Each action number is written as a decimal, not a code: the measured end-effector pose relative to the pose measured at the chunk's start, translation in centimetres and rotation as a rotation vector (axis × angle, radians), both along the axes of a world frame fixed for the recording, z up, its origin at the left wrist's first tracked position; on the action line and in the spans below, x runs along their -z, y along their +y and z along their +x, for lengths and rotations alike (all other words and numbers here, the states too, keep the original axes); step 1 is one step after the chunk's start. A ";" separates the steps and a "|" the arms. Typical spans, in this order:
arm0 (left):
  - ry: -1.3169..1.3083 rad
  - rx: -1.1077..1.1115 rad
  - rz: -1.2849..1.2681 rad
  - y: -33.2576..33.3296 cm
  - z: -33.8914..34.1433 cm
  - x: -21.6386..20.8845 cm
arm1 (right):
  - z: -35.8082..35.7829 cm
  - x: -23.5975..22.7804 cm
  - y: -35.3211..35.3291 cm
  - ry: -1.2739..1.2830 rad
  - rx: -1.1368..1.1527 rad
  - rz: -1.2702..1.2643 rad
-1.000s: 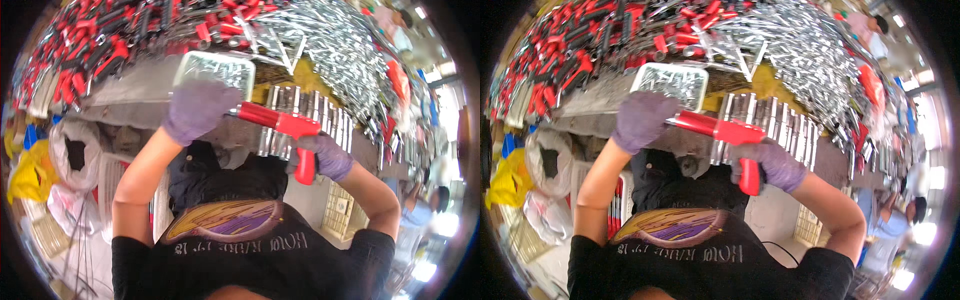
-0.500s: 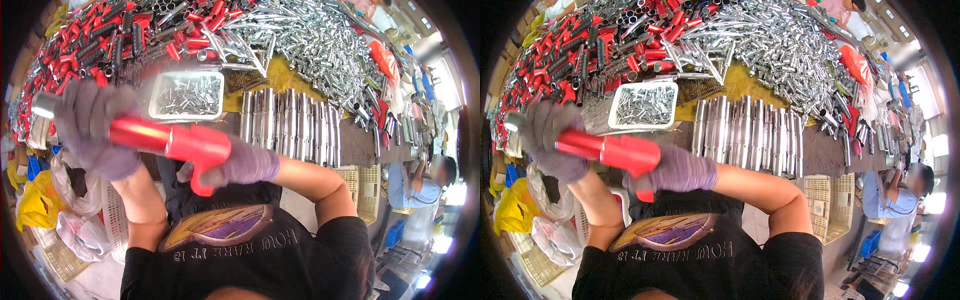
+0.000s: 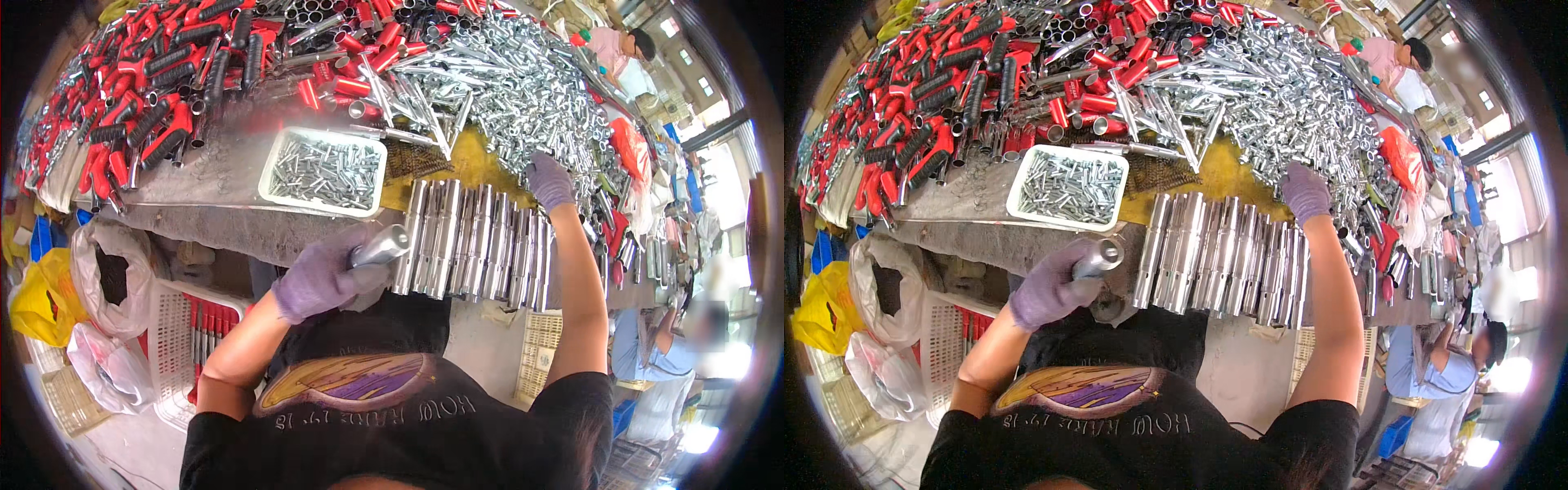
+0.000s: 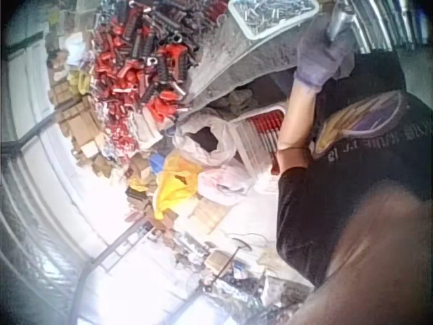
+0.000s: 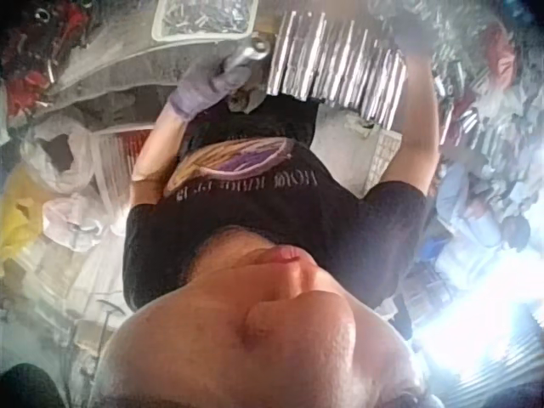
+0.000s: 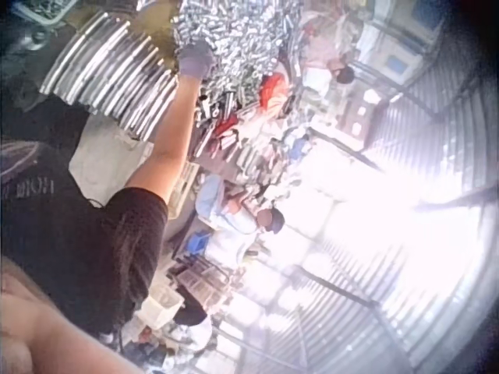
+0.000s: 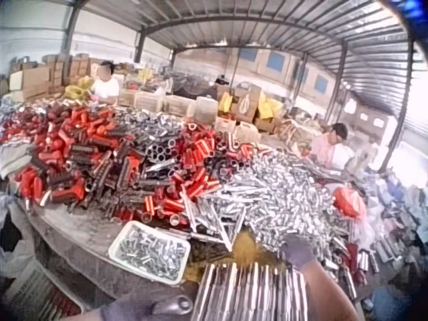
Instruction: Assembling the components of a red-handled hand tool by inserting metal pins and springs into a chrome-plated housing.
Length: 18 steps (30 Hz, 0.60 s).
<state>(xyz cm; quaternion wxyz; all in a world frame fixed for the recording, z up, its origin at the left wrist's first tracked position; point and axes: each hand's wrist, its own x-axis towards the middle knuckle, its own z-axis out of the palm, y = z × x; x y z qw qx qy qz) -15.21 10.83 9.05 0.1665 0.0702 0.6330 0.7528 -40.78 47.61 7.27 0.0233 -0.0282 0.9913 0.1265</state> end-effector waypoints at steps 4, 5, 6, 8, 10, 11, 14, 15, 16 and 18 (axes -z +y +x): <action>0.259 -0.155 -0.460 0.7 -0.5 2.1 | 0.4 -1.3 -1.4 0.187 0.043 -0.036; 0.217 -0.148 -0.407 0.9 -0.8 2.1 | 0.5 -1.0 -0.1 0.367 -0.223 0.093; 0.254 -0.139 -0.446 1.0 -1.2 2.4 | 0.5 -0.6 1.0 0.352 -0.203 -0.222; 0.224 -0.142 -0.474 1.4 -1.8 3.0 | 4.3 -4.2 -4.0 0.167 -0.212 -0.848; 0.173 -0.089 -0.514 2.7 -1.9 2.4 | 9.8 -8.1 -7.6 -0.029 -0.345 -1.113; 0.162 -0.086 -0.519 2.8 -2.1 2.5 | 11.5 -9.5 -9.5 -0.092 -0.479 -1.061; 0.208 -0.045 -0.414 3.3 -2.7 3.3 | 12.7 -10.0 -12.8 -0.167 -0.899 -0.831; 0.212 -0.038 -0.412 3.4 -2.6 3.7 | 13.0 -10.5 -13.2 -0.234 -0.950 -0.802; 0.293 -0.068 -0.407 3.5 -2.7 4.4 | 13.1 -10.8 -13.3 -0.299 -0.998 -0.767; 0.361 -0.085 -0.435 3.4 -2.5 5.0 | 13.3 -10.2 -13.3 -0.347 -0.998 -0.760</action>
